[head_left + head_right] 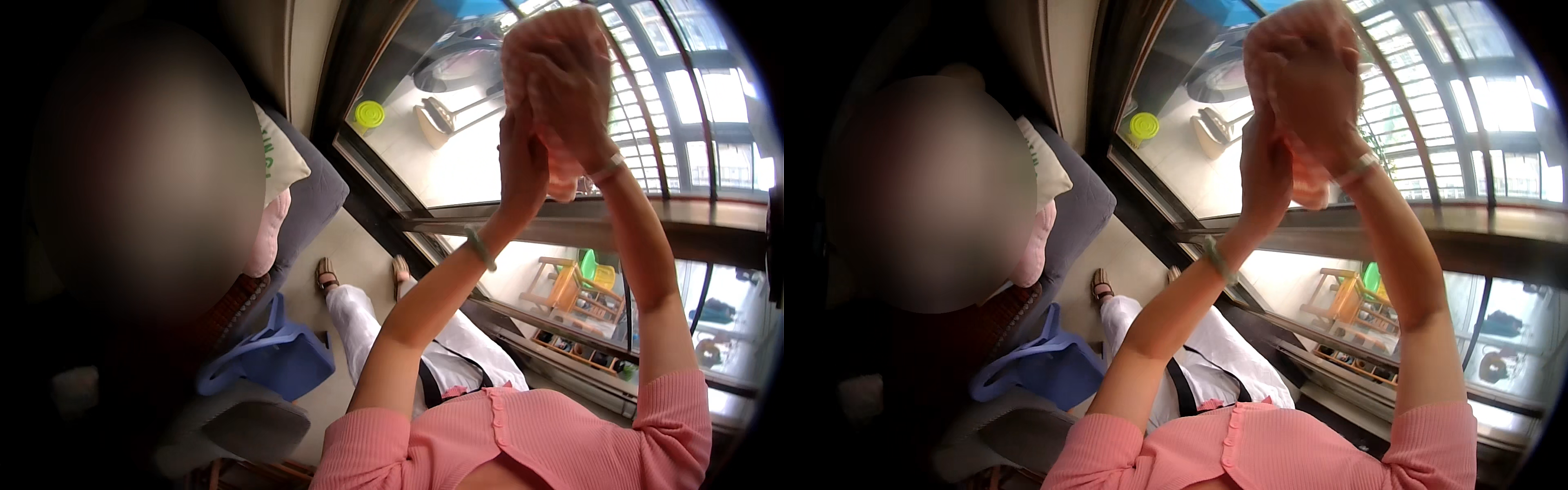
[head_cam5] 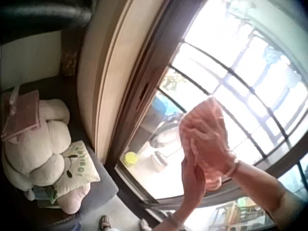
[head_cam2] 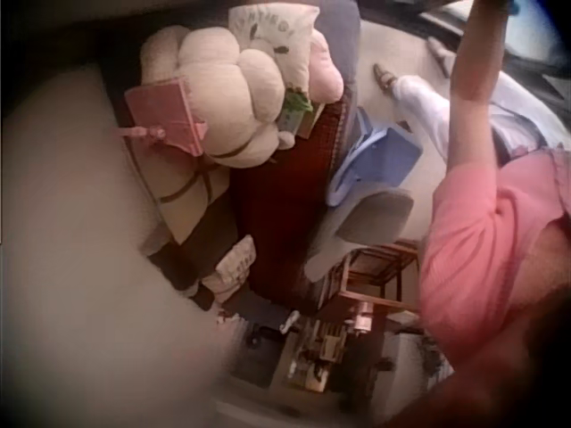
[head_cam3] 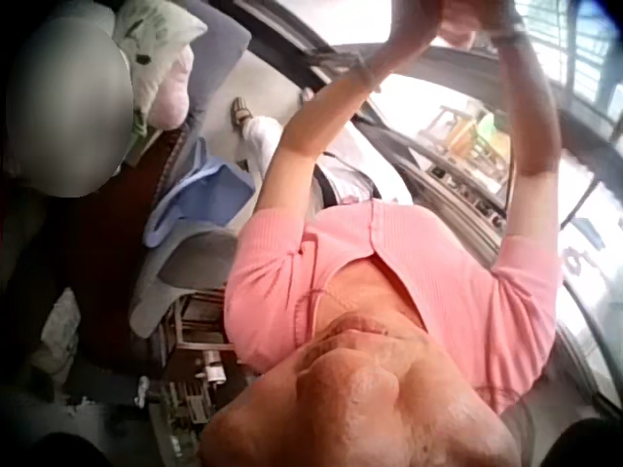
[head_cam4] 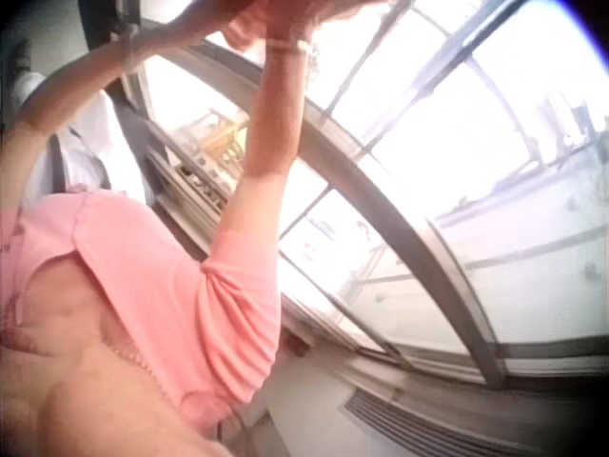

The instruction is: The person wipes a large glass sliding door and window frame with a cloth. They use a green and white striped cloth initially, then switch to a pink and white striped cloth to continue wiping the glass and frame surfaces.

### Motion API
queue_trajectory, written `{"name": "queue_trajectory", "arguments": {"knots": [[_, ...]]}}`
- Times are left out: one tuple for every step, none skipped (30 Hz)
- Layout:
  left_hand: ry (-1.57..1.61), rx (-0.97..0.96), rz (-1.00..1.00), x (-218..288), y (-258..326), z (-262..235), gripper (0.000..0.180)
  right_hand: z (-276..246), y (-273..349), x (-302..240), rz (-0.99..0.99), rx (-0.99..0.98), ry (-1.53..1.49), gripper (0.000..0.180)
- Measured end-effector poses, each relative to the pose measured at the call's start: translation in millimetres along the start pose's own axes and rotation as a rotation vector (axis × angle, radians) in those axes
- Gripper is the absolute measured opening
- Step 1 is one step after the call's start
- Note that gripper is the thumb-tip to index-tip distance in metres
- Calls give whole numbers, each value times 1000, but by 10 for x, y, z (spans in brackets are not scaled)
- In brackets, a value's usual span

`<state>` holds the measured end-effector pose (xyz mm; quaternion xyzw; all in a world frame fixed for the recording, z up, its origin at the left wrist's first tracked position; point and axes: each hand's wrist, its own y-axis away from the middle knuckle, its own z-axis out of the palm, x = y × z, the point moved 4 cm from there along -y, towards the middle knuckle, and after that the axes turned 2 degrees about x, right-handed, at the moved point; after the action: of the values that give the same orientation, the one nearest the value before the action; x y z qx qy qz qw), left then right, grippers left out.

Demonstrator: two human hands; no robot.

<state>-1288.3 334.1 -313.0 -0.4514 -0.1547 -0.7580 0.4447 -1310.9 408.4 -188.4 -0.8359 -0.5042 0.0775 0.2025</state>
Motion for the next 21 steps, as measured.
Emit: {"name": "queue_trajectory", "arguments": {"knots": [[-59,-8,126,224,150,49,46,-368,166,-156,-120,14,86,19],[-124,-37,159,338,362,92,54,-712,342,-291,-237,34,171,18],[-108,-125,77,405,597,129,54,-970,578,-336,-418,48,260,16],[-116,-138,145,543,888,126,51,-1125,878,-341,-406,-3,220,17],[-80,-180,92,532,1225,153,51,-1220,1234,-335,-391,-55,181,19],[-108,-191,6,451,1626,152,51,-1335,1521,-416,-419,-88,223,19],[-115,-191,-23,440,1984,171,52,-1418,1829,-451,-436,-124,266,19],[-115,-231,-104,417,2372,212,54,-1494,2150,-395,-403,-170,236,20],[-99,-258,-133,396,2726,268,55,-1578,2469,-313,-370,-213,209,21],[-80,-286,-159,362,3059,350,56,-1658,2790,-208,-317,-254,203,23],[-55,-317,-179,378,3295,480,58,-1835,2999,-157,-306,-250,207,25],[-52,-350,-164,393,3517,598,59,-2004,3193,-116,-292,-245,211,26],[-46,-377,-134,443,3629,749,59,-2188,3325,-19,-289,-232,221,27],[-40,-402,-107,576,3676,918,60,-2451,3377,74,-306,-201,266,30],[-17,-406,-8,712,3670,1124,60,-2710,3380,213,-299,-117,264,34],[43,-406,89,900,3591,1336,57,-2985,3373,327,-295,-33,265,37],[105,-399,190,1086,3486,1550,55,-3330,3263,371,-299,62,276,38],[144,-393,262,1250,3393,1760,49,-3638,3180,449,-305,144,319,38],[186,-362,379,1447,3279,1977,47,-3921,3113,533,-308,223,350,38],[170,-346,470,1634,3124,2158,47,-4168,3036,587,-315,289,445,36],[157,-351,526,1805,3044,2311,43,-4391,3014,600,-306,344,546,35]]}}
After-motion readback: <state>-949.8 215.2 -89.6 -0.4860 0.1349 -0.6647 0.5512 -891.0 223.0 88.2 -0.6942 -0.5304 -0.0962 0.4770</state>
